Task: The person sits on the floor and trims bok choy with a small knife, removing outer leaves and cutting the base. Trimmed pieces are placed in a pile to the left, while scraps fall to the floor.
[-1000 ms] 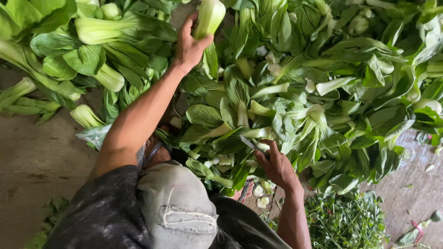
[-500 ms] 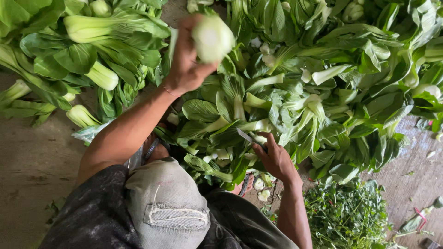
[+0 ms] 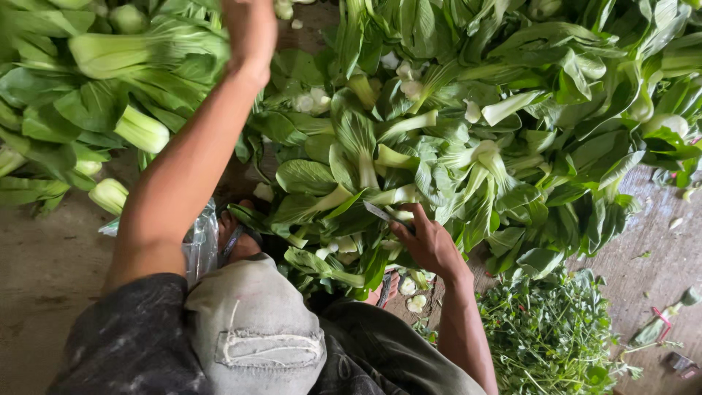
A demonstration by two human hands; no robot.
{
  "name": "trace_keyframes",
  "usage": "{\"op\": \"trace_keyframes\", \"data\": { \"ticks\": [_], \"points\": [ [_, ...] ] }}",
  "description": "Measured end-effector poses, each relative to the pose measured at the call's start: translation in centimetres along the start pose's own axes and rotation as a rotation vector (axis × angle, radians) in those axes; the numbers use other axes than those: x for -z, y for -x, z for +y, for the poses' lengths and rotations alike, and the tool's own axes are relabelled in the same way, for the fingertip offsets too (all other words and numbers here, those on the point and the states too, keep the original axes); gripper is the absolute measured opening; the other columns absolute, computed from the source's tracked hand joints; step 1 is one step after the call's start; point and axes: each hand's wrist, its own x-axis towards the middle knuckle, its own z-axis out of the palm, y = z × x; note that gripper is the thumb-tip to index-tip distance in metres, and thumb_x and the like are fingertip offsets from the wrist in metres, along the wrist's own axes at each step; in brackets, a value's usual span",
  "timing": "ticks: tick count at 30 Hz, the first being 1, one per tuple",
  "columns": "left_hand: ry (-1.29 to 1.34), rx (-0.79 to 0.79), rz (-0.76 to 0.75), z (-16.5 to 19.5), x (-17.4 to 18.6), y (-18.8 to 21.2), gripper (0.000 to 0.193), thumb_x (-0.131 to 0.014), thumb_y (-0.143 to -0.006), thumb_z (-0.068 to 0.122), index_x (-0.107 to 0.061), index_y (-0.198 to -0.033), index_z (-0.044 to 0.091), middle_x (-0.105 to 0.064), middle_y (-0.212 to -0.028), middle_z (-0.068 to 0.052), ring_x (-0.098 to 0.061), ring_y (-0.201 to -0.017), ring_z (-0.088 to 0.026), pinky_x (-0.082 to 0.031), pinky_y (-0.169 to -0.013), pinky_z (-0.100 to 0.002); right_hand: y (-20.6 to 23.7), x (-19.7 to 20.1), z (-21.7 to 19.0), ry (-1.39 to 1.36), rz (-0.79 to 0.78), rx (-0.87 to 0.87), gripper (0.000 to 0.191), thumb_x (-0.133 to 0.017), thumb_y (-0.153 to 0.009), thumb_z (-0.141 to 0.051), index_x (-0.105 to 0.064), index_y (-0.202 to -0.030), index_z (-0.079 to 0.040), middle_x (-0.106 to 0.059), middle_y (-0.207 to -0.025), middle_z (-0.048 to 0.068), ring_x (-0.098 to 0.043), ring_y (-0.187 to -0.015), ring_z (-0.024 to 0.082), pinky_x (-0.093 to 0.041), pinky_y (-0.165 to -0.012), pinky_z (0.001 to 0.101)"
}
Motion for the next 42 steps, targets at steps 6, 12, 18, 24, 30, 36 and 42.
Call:
{"op": "trace_keyframes", "data": {
  "ticks": [6,12,18,24,30,36,42],
  "points": [
    [-0.698,0.015,-0.195,-2.1,-10.5,-1.9,0.116,-0.084,-0.078,0.070,-0.034,-0.140,-0.016,-0.054,-0.127,-0.033,-0.068,-0.101,-0.033,-0.058,-0.082,-0.041,-1.1,0.0,-0.3,-0.054,0.037,-0.005,0.049,-0.060,-0.097,-0.042,-0.052,-0.136,-0.012,-0.078,-0.088,0.018,-0.075,-0.079,0.034,-0.055,-0.073,0.0450],
    [-0.252,0.387,-0.327,-5.7,-12.2,-0.3,0.068,-0.078,-0.078,0.020,-0.058,-0.139,-0.002,-0.069,-0.123,-0.019,-0.068,-0.113,-0.028,-0.058,-0.102,-0.043,-2.0,0.3,0.1,-0.075,0.002,-0.061,0.048,-0.061,-0.097,-0.041,-0.052,-0.136,-0.013,-0.076,-0.085,0.018,-0.073,-0.073,0.034,-0.054,-0.071,0.0456],
    [-0.202,-0.138,-0.440,-5.5,-7.4,4.6,0.051,-0.071,-0.088,0.008,-0.056,-0.136,-0.001,-0.063,-0.114,-0.016,-0.063,-0.097,-0.025,-0.059,-0.083,-0.043,-2.0,1.1,1.8,-0.044,-0.087,-0.081,0.044,-0.056,-0.100,-0.040,-0.054,-0.136,-0.014,-0.073,-0.076,0.019,-0.067,-0.065,0.029,-0.052,-0.067,0.0469],
    [-0.123,-0.569,-0.621,-1.9,-5.8,12.5,0.039,-0.071,-0.095,0.001,-0.060,-0.132,0.007,-0.061,-0.106,-0.008,-0.065,-0.091,-0.019,-0.060,-0.080,-0.036,1.4,2.4,3.2,-0.389,0.385,0.397,0.073,-0.068,-0.092,-0.059,-0.059,-0.137,-0.003,-0.059,-0.086,0.004,-0.050,-0.071,0.011,-0.043,-0.062,0.0286],
    [-0.089,-0.392,-0.918,1.1,-4.8,19.5,0.060,-0.075,-0.085,0.009,-0.056,-0.142,0.008,-0.061,-0.114,-0.010,-0.066,-0.104,-0.024,-0.056,-0.095,-0.038,3.9,1.4,0.6,-0.786,0.749,0.441,0.098,-0.095,-0.072,-0.045,-0.049,-0.145,0.003,-0.065,-0.115,0.004,-0.046,-0.069,0.004,-0.035,-0.059,0.0195],
    [-0.195,-0.500,-1.203,4.3,-5.1,22.1,0.072,-0.092,-0.073,0.028,-0.055,-0.129,0.001,-0.050,-0.135,-0.025,-0.054,-0.122,-0.034,-0.045,-0.106,-0.045,4.7,0.5,-1.0,-0.876,0.564,0.430,0.081,-0.094,-0.083,-0.034,-0.055,-0.142,0.005,-0.071,-0.118,0.006,-0.069,-0.104,0.011,-0.057,-0.096,0.0290],
    [-0.100,-0.058,-1.287,6.0,-5.5,23.3,0.080,-0.088,-0.081,0.043,-0.049,-0.137,0.001,-0.070,-0.125,-0.012,-0.069,-0.117,-0.020,-0.053,-0.103,-0.037,6.0,-0.2,-0.7,-0.367,0.516,0.459,0.067,-0.079,-0.096,-0.039,-0.052,-0.141,0.004,-0.073,-0.108,0.015,-0.071,-0.094,0.023,-0.057,-0.084,0.0330]
  ]
}}
